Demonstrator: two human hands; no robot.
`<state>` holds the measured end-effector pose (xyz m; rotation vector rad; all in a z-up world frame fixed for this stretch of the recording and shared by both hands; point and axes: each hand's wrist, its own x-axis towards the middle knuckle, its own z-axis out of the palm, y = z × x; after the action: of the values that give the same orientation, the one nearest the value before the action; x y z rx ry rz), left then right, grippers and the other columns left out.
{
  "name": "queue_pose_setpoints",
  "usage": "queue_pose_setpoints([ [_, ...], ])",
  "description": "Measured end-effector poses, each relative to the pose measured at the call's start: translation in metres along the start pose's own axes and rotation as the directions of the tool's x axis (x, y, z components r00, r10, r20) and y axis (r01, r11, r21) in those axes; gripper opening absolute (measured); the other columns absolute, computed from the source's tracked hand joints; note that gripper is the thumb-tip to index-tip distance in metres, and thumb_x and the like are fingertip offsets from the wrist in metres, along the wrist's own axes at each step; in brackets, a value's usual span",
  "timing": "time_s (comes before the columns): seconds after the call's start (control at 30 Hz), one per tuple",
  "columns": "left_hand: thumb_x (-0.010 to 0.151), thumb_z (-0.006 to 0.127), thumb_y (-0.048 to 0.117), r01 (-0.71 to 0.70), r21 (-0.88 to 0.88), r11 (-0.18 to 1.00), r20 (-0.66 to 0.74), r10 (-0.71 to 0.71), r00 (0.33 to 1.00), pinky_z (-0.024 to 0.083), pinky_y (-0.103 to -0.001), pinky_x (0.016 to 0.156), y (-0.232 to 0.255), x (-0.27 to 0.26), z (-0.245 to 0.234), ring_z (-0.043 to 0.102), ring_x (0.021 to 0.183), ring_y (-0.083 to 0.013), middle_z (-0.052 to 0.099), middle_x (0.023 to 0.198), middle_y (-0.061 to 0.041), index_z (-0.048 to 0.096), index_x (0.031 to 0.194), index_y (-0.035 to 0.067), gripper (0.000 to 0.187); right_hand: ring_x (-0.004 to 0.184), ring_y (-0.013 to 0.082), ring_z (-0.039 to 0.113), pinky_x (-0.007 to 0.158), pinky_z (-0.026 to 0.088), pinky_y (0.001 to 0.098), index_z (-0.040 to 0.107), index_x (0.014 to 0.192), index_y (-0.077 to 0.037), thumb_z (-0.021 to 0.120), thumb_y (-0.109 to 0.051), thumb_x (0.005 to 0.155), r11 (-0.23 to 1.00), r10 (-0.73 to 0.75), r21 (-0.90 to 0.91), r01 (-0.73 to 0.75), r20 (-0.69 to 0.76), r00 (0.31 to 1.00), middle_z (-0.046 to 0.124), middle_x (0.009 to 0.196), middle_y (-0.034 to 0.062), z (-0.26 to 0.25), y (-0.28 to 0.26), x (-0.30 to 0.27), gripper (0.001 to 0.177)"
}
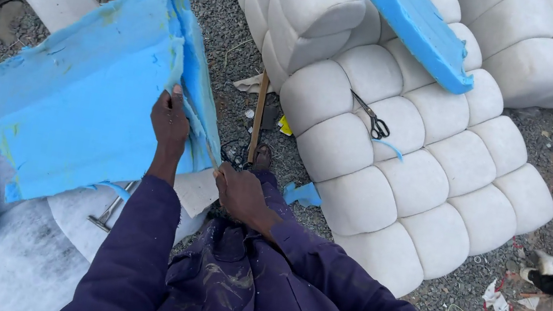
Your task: The person uses a long, thin metal blade to cut a large piece of blue foam resting on a white cushion. They slice through the foam in several passes, separating a strip from the main block while standing in an outdoor area filled with debris.
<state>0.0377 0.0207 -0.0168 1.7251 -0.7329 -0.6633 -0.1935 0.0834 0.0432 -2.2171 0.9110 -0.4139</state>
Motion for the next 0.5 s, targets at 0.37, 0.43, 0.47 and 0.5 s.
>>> queue_pose_setpoints([
  [0.37, 0.109, 0.062, 0.067, -0.095, 0.725, 0.682, 0.067, 0.068, 0.995, 0.059, -0.046, 0.065, 0.027, -0.068, 0.009, 0.066, 0.085, -0.0314, 0.051, 0.095, -0.018, 0.049, 0.116, 0.002, 0.067, 0.040, 0.0225, 0.054, 0.038, 0.043, 0.0325, 0.062, 0.113, -0.001, 0.048, -0.018, 0.116, 0.994, 0.067, 0.088, -0.070, 0.032, 0.997, 0.064, 0.062, 0.0140, 0.014, 0.019, 0.001, 0.023],
  [0.43, 0.109, 0.059, 0.071, -0.069, 0.742, 0.667, 0.093, 0.000, 0.996, 0.064, -0.049, 0.072, 0.027, -0.081, 0.018, 0.070, 0.094, -0.0351, 0.055, 0.104, -0.022, 0.049, 0.123, -0.004, 0.077, 0.040, 0.0224, 0.056, 0.038, 0.046, 0.0324, 0.063, 0.114, 0.000, 0.047, -0.017, 0.116, 0.989, 0.086, 0.114, -0.091, 0.053, 0.995, 0.066, 0.063, 0.0136, 0.011, 0.019, -0.001, 0.024],
  [0.47, 0.113, 0.052, 0.065, -0.082, 0.715, 0.694, 0.109, 0.005, 0.994, 0.062, -0.048, 0.070, 0.026, -0.081, 0.017, 0.069, 0.090, -0.0338, 0.054, 0.100, -0.019, 0.050, 0.120, -0.001, 0.066, 0.041, 0.0236, 0.056, 0.038, 0.047, 0.0340, 0.062, 0.114, 0.000, 0.046, -0.017, 0.117, 0.985, 0.079, 0.147, -0.086, 0.059, 0.995, 0.066, 0.063, 0.0134, 0.008, 0.016, 0.000, 0.024],
  [0.5, 0.118, 0.046, 0.058, -0.095, 0.687, 0.721, 0.125, 0.011, 0.992, 0.060, -0.048, 0.068, 0.024, -0.080, 0.016, 0.067, 0.086, -0.0325, 0.052, 0.097, -0.016, 0.051, 0.117, 0.002, 0.057, 0.042, 0.0249, 0.057, 0.038, 0.048, 0.0356, 0.061, 0.114, 0.000, 0.046, -0.017, 0.117, 0.980, 0.072, 0.180, -0.082, 0.064, 0.995, 0.066, 0.063, 0.0132, 0.004, 0.013, 0.000, 0.023],
])
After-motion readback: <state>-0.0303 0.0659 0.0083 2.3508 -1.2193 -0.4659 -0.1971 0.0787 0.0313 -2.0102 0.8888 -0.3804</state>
